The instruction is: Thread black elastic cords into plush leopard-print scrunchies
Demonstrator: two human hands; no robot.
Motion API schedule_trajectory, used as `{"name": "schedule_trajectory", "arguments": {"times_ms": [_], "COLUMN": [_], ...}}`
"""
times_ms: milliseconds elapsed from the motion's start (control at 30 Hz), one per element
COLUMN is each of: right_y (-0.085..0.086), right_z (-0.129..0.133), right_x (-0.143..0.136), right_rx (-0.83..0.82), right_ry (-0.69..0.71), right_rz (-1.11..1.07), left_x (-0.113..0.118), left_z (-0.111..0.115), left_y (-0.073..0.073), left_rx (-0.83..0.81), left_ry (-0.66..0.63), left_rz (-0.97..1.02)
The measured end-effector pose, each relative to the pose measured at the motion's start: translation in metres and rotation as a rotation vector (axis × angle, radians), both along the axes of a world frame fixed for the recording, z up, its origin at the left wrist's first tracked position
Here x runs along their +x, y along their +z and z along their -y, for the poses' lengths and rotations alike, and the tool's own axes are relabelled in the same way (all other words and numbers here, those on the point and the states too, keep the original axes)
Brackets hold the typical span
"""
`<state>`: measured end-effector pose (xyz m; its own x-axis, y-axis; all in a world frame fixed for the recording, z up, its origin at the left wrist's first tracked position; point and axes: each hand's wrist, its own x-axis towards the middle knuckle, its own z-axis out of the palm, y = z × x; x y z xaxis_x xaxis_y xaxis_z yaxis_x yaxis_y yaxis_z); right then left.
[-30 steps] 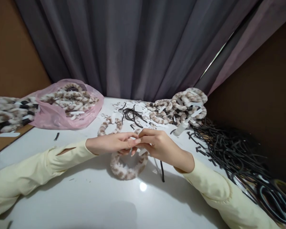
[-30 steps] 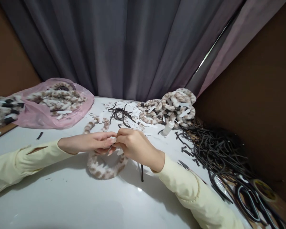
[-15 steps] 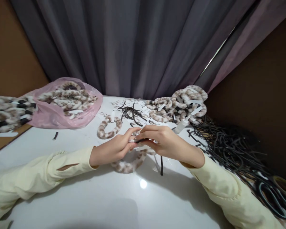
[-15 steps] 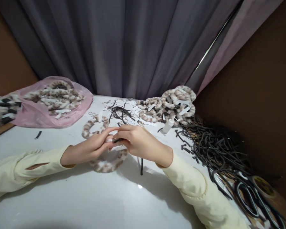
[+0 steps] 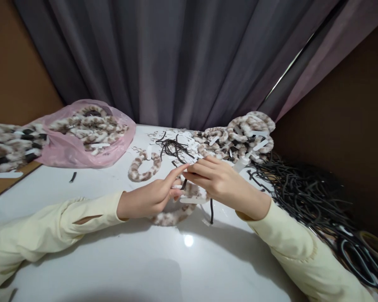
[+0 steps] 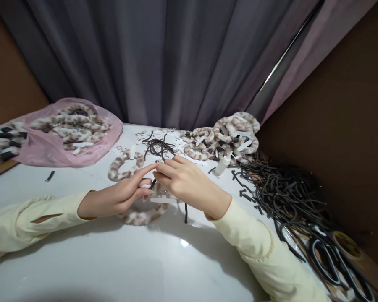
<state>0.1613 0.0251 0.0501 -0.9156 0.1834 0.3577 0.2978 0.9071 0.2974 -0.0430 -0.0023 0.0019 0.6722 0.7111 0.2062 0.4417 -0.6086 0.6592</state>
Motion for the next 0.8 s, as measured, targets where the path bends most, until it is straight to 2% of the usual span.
{"name": "schedule_trajectory", "arguments": {"times_ms": [233,400,533,600,667,733,800], "right_y": [-0.012,-0.022,-0.028,-0.030,-0.031,-0.030,-0.027], "right_z": [-0.007,-0.019,-0.025,-0.025,-0.023,-0.016,-0.004], "right_x": [-0.005,-0.005,-0.008,-0.009,-0.010,-0.011,-0.015], "right_rx": [-0.024,-0.233,-0.474,-0.529,-0.521,-0.468,-0.439], "right_ry": [0.039,0.118,0.170,0.146,0.010,-0.192,-0.323], "right_rz": [-0.035,-0.205,-0.256,-0.243,-0.293,-0.433,-0.581], "left_x": [-0.002,-0.002,-0.001,0.000,0.003,0.005,0.007], "left_z": [0.002,0.004,0.005,0.006,0.006,0.004,0.001], "left_y": [-0.008,-0.013,-0.011,-0.007,-0.003,0.001,0.005], "left_rx": [0.077,0.225,0.265,0.210,0.102,-0.081,-0.329], "left_ry": [-0.025,-0.006,0.000,0.070,0.185,0.302,0.382], "left_rz": [0.118,0.217,0.178,0.179,0.208,0.265,0.361]}}
